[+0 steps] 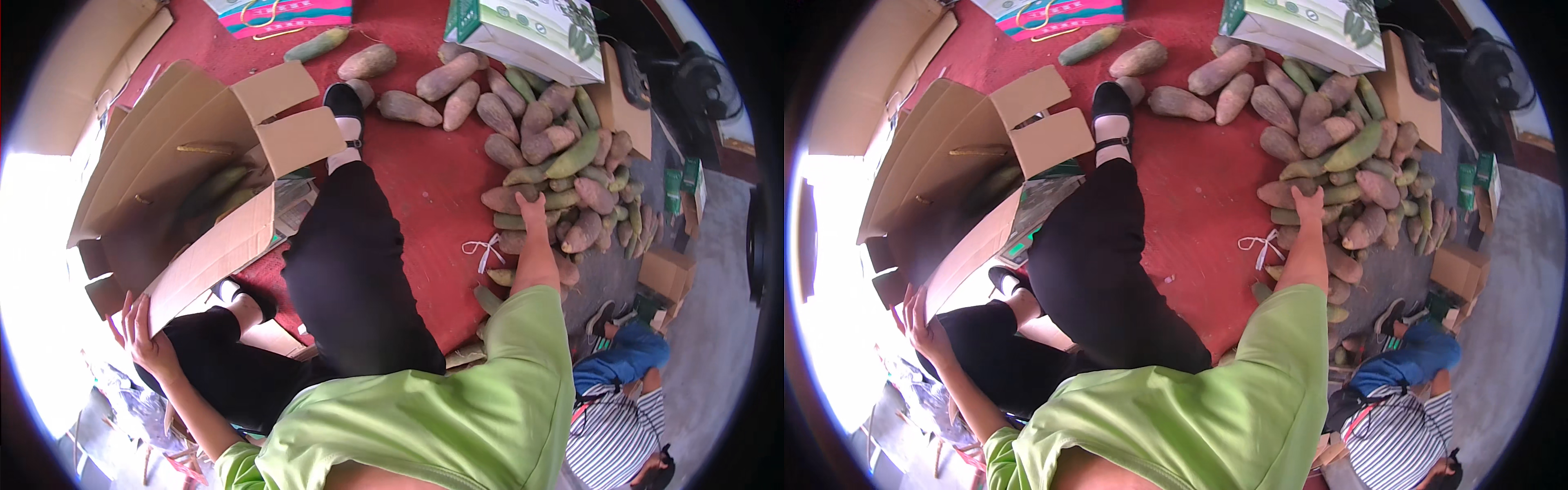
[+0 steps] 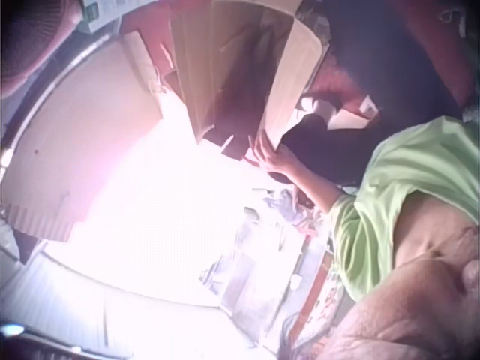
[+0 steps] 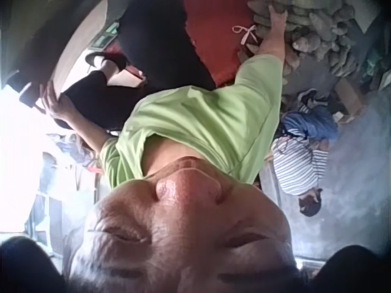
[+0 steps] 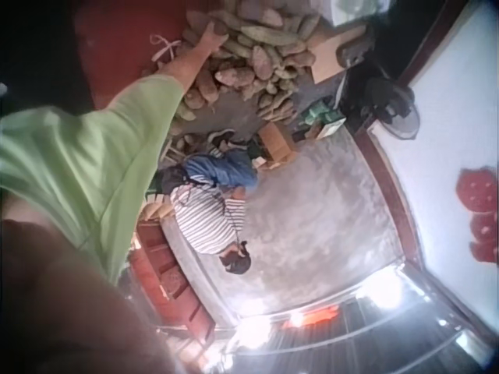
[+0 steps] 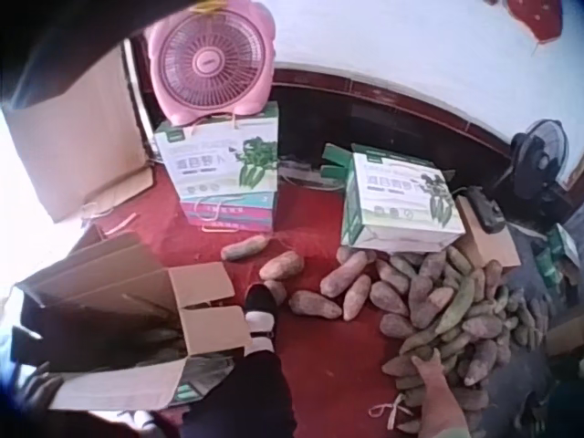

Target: Weighing and packaging green radishes into cardboard boxes.

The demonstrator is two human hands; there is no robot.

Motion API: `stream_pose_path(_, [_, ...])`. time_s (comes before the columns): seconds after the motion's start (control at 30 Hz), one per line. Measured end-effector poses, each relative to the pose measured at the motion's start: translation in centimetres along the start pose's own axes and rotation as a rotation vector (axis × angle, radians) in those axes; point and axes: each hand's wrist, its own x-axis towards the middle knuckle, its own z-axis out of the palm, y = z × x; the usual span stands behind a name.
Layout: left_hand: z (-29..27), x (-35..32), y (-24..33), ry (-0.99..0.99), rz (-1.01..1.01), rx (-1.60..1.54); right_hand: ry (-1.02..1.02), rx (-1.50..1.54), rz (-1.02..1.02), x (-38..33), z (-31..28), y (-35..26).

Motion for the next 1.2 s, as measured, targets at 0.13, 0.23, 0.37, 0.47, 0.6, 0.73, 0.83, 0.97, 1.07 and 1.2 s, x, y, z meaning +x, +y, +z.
stream_pose_path(0.13, [-0.5,-0.5,-0.1,0.009,-0.008,-0.006,0.196,0.167,0.046,-1.0,1.4,-1.4])
stream_pose_path(0.23, [0.2,0.0,0.3,0.028,-0.032,-0.011,0.392,0.270,-0.051,-2.0,1.6,-1.3])
stream_pose_path(0.37, [-0.3,0.0,0.4,0.041,-0.038,-0.047,0.430,0.194,-0.188,-7.2,0.7,-5.7])
stream_pose_path(0.47, [-0.2,-0.1,0.2,0.069,-0.029,-0.020,0.392,0.107,-0.291,-8.9,0.6,-6.9])
stream_pose_path(0.6, [-0.6,0.1,0.4,0.049,-0.067,-0.008,0.216,0.100,-0.256,-10.3,-0.4,-8.2])
stream_pose_path(0.73, [-0.7,0.3,0.2,0.085,-0.072,-0.050,0.181,0.028,-0.279,-10.8,-1.1,-8.9])
stream_pose_path(0.83, [-0.9,0.3,0.0,0.087,-0.074,-0.065,0.142,0.034,-0.272,-12.8,-2.5,-11.3])
stream_pose_path(0.97, [-1.1,0.1,-0.2,0.084,-0.076,-0.075,0.145,0.190,-0.511,-15.0,-5.4,-17.0])
stream_pose_path(1.07, [-0.9,0.2,-0.3,0.084,-0.073,-0.084,0.091,0.492,-0.745,-17.3,-9.4,-22.3])
stream_pose_path(1.2, [-0.9,0.2,-0.3,0.104,-0.062,-0.105,0.084,0.612,-1.012,-25.3,-16.1,-30.9])
